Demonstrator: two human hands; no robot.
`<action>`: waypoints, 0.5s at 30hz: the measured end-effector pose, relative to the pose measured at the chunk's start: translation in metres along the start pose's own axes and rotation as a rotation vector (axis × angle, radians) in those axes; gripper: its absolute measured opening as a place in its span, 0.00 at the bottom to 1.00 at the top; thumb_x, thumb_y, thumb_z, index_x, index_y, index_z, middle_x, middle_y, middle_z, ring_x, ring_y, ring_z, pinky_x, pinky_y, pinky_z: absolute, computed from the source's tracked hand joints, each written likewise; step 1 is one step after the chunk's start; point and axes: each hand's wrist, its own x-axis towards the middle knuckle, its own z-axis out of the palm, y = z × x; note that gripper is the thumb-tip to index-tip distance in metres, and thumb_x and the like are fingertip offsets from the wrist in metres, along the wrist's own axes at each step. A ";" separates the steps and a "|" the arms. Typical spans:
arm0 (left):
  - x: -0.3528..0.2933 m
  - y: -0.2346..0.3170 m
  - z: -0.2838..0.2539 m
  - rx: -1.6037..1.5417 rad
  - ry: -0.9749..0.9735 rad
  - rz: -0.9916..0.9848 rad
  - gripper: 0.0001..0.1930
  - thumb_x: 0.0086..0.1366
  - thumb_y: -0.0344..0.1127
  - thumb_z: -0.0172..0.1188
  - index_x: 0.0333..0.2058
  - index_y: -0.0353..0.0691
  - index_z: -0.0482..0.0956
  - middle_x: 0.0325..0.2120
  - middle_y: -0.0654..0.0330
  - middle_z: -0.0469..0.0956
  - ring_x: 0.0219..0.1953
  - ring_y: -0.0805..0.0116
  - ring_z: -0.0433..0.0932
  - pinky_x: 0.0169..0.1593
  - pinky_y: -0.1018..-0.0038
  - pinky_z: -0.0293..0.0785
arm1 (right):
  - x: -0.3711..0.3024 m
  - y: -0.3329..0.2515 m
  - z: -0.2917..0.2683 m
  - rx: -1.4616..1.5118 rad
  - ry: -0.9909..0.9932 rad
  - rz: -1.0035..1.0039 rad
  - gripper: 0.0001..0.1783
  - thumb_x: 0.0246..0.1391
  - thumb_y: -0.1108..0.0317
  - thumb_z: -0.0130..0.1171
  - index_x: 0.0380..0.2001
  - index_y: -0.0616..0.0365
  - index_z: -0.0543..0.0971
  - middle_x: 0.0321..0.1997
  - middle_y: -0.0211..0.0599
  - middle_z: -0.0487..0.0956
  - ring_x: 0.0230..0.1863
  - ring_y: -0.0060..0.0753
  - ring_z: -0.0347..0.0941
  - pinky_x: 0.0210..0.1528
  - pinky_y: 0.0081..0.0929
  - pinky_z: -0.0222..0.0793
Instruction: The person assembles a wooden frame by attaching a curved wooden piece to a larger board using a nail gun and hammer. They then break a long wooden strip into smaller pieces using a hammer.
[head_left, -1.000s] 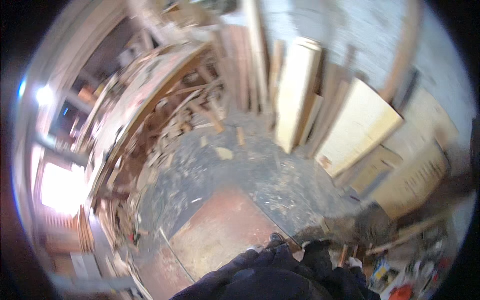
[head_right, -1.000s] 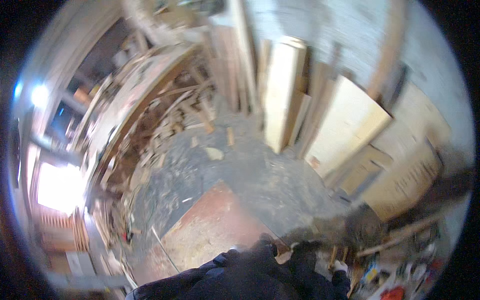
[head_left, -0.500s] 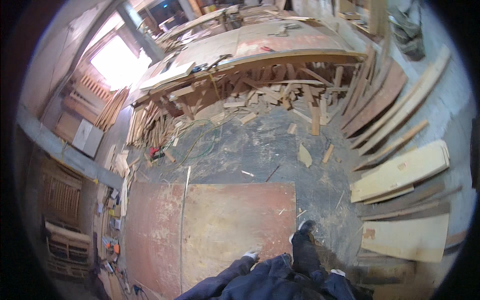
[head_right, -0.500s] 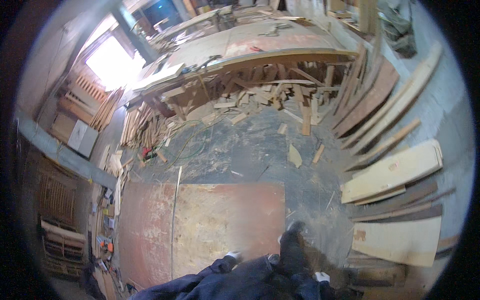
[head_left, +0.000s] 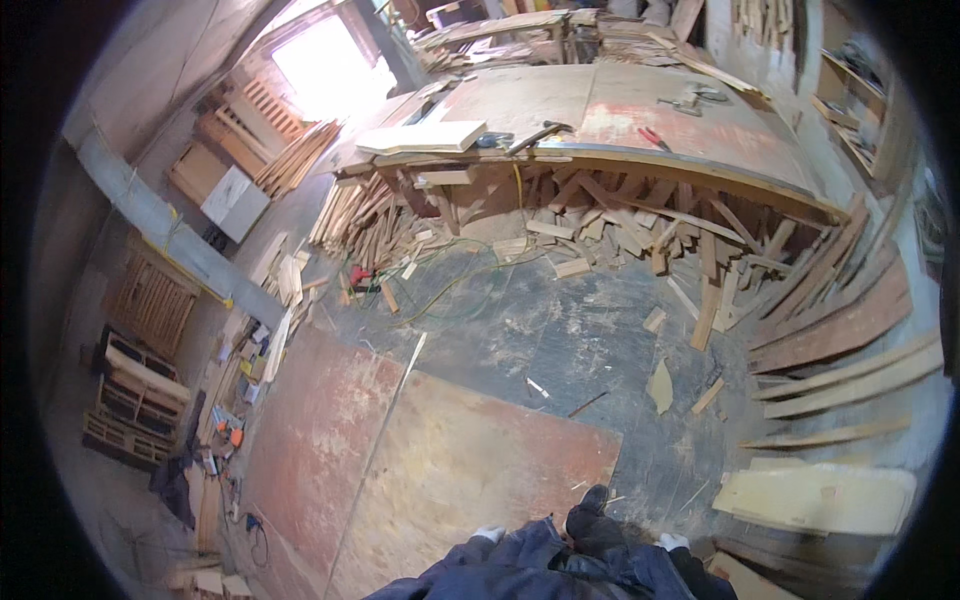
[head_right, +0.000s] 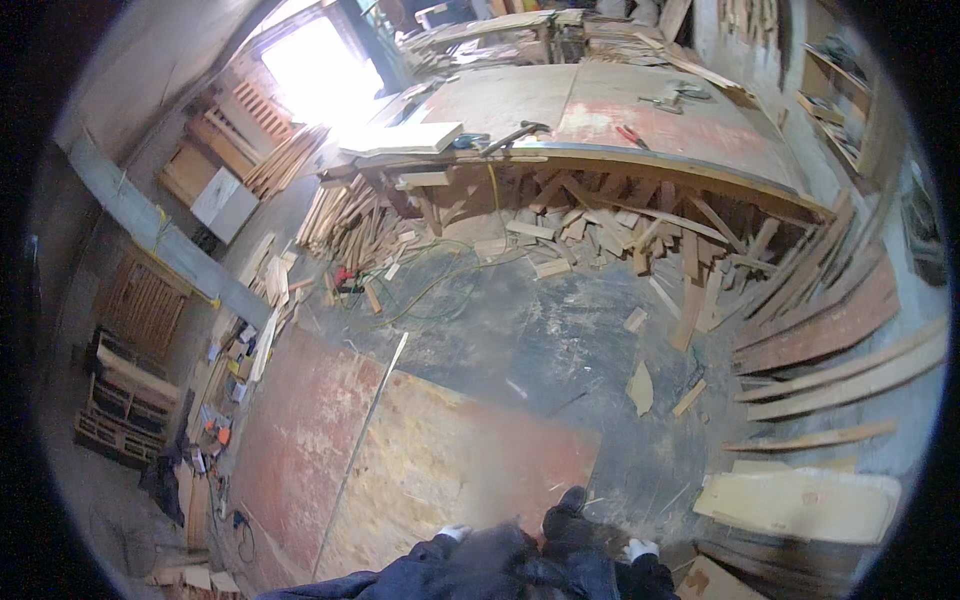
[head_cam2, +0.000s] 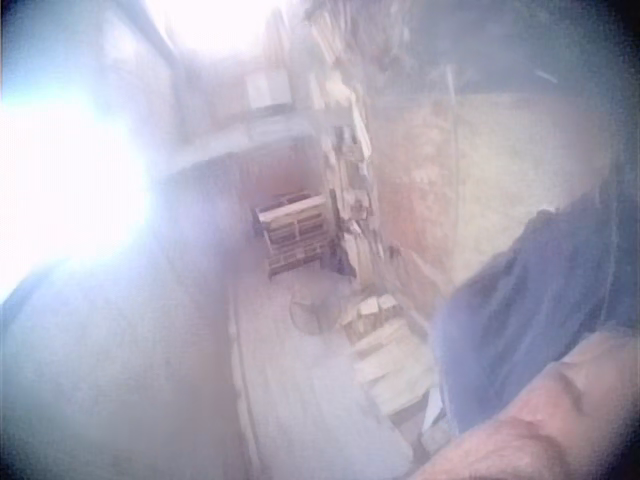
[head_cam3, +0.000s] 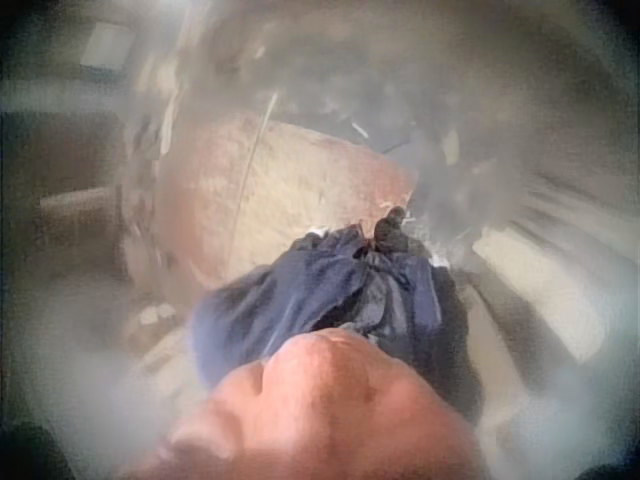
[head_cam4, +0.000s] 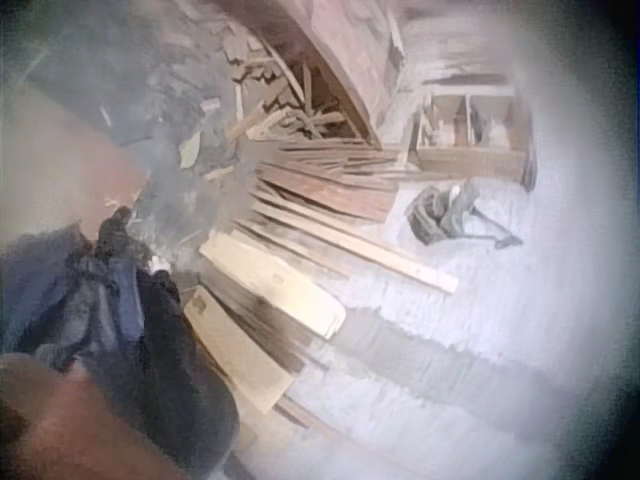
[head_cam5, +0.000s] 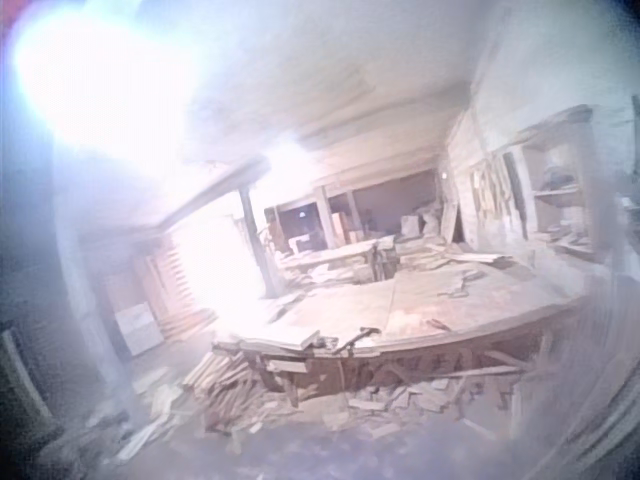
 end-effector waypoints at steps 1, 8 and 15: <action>0.004 0.016 0.000 -0.165 0.074 -0.041 0.25 0.63 0.54 0.54 0.48 0.40 0.81 0.49 0.47 0.80 0.56 0.49 0.75 0.59 0.61 0.69 | 0.013 -0.014 0.001 0.027 -0.048 -0.002 0.12 0.56 0.71 0.54 0.43 0.63 0.72 0.27 0.48 0.77 0.24 0.48 0.76 0.23 0.45 0.72; 0.016 0.055 -0.057 -0.823 0.186 -0.211 0.18 0.67 0.44 0.55 0.47 0.36 0.81 0.43 0.52 0.83 0.42 0.59 0.81 0.48 0.67 0.76 | 0.100 -0.169 0.049 0.200 -0.308 0.099 0.17 0.59 0.67 0.55 0.49 0.60 0.67 0.32 0.52 0.79 0.24 0.50 0.76 0.20 0.45 0.71; 0.109 0.012 -0.101 0.013 -0.060 -0.056 0.24 0.68 0.50 0.52 0.53 0.39 0.76 0.45 0.50 0.82 0.45 0.52 0.82 0.48 0.58 0.77 | 0.108 -0.320 0.145 0.144 -0.277 0.001 0.09 0.59 0.70 0.54 0.41 0.57 0.69 0.24 0.44 0.75 0.16 0.45 0.69 0.16 0.40 0.65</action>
